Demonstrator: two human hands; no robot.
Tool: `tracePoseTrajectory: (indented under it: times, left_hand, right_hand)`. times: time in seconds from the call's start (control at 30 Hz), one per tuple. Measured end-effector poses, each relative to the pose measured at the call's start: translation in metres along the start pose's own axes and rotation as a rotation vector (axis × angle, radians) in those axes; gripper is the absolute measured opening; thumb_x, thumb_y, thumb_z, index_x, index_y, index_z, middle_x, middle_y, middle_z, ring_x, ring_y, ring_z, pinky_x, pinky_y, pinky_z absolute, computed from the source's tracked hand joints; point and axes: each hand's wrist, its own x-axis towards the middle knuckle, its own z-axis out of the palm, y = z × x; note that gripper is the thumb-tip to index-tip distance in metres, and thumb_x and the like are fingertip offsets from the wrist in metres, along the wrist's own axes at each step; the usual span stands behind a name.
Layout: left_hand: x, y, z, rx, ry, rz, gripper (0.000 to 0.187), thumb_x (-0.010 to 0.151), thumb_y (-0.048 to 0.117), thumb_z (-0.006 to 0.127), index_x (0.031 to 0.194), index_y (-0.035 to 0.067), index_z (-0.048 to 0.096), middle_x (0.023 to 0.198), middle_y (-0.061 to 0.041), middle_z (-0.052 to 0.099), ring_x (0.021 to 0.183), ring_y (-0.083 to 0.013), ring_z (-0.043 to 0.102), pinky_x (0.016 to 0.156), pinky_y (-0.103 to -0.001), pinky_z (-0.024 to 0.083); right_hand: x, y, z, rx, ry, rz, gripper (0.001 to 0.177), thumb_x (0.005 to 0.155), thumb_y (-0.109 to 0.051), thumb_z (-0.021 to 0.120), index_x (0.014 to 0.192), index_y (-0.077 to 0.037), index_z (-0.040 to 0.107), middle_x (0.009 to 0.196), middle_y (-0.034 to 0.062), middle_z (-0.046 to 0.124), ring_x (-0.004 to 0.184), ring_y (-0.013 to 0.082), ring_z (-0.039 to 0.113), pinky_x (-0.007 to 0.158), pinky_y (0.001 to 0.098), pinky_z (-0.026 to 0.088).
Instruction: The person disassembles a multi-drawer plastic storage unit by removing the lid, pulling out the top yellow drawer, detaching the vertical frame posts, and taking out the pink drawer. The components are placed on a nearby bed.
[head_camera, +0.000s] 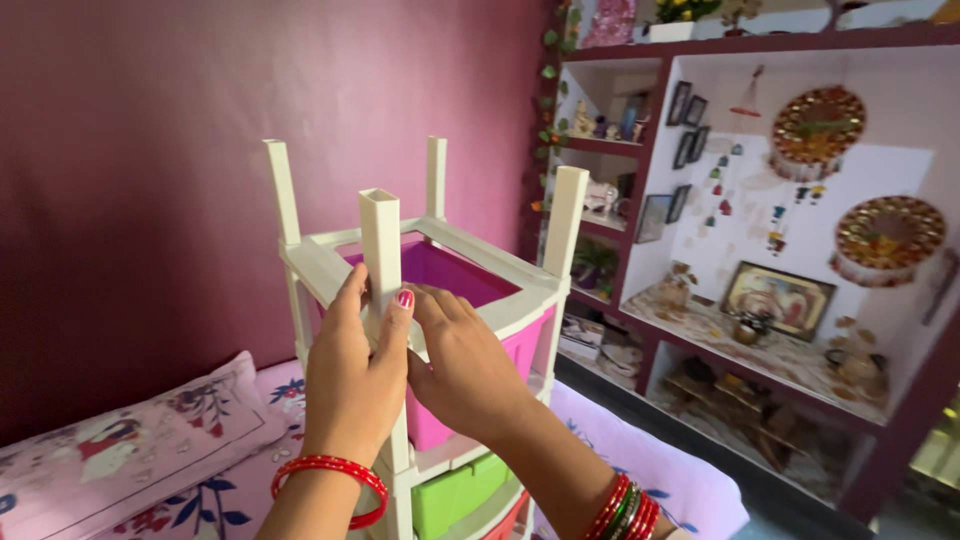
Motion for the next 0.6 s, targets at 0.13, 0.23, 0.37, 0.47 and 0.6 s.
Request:
tracePoseTrajectory:
  times: [0.13, 0.23, 0.37, 0.47, 0.6]
  left_hand:
    - [0.003, 0.004, 0.007, 0.056, 0.048, -0.058, 0.065, 0.096, 0.040, 0.059, 0.147, 0.002, 0.047, 0.138, -0.020, 0.061, 0.127, -0.0347, 0.059, 0.103, -0.042, 0.046]
    - [0.004, 0.007, 0.011, -0.010, 0.038, -0.194, 0.064, 0.095, 0.041, 0.056, 0.146, 0.004, 0.045, 0.136, -0.016, 0.064, 0.125, -0.0300, 0.064, 0.101, -0.040, 0.049]
    - [0.005, 0.007, 0.018, 0.134, 0.096, -0.198, 0.064, 0.095, 0.042, 0.057, 0.146, 0.004, 0.047, 0.137, -0.018, 0.063, 0.125, -0.0324, 0.063, 0.101, -0.042, 0.048]
    - [0.005, 0.004, 0.021, 0.206, 0.130, -0.205, 0.064, 0.096, 0.042, 0.058, 0.146, 0.004, 0.047, 0.137, -0.020, 0.062, 0.124, -0.0341, 0.062, 0.100, -0.043, 0.048]
    - [0.005, -0.003, 0.031, 0.223, 0.177, -0.238, 0.065, 0.094, 0.041, 0.059, 0.146, 0.004, 0.047, 0.129, -0.020, 0.067, 0.115, -0.0337, 0.068, 0.095, -0.042, 0.052]
  right_hand:
    - [0.005, 0.017, 0.010, 0.034, -0.044, -0.039, 0.042, 0.084, -0.004, 0.067, 0.124, 0.007, 0.058, 0.120, 0.0258, 0.065, 0.113, 0.0448, 0.060, 0.100, 0.0488, 0.048]
    - [0.011, 0.029, 0.016, 0.080, -0.086, -0.082, 0.036, 0.085, -0.004, 0.066, 0.119, 0.006, 0.060, 0.114, 0.0249, 0.067, 0.109, 0.0438, 0.062, 0.097, 0.0488, 0.049]
    - [0.021, 0.043, 0.022, 0.255, -0.092, -0.259, 0.036, 0.084, -0.004, 0.066, 0.118, 0.006, 0.060, 0.113, 0.0251, 0.068, 0.110, 0.0436, 0.063, 0.095, 0.0492, 0.050]
    - [0.028, 0.051, 0.022, 0.319, -0.305, -0.116, 0.031, 0.082, -0.007, 0.067, 0.111, 0.002, 0.064, 0.110, 0.0245, 0.067, 0.102, 0.0435, 0.064, 0.088, 0.0488, 0.053]
    - [0.029, 0.060, 0.025, 0.413, -0.440, 0.107, 0.024, 0.085, -0.014, 0.063, 0.105, -0.002, 0.064, 0.106, 0.0193, 0.070, 0.096, 0.0377, 0.071, 0.084, 0.0461, 0.056]
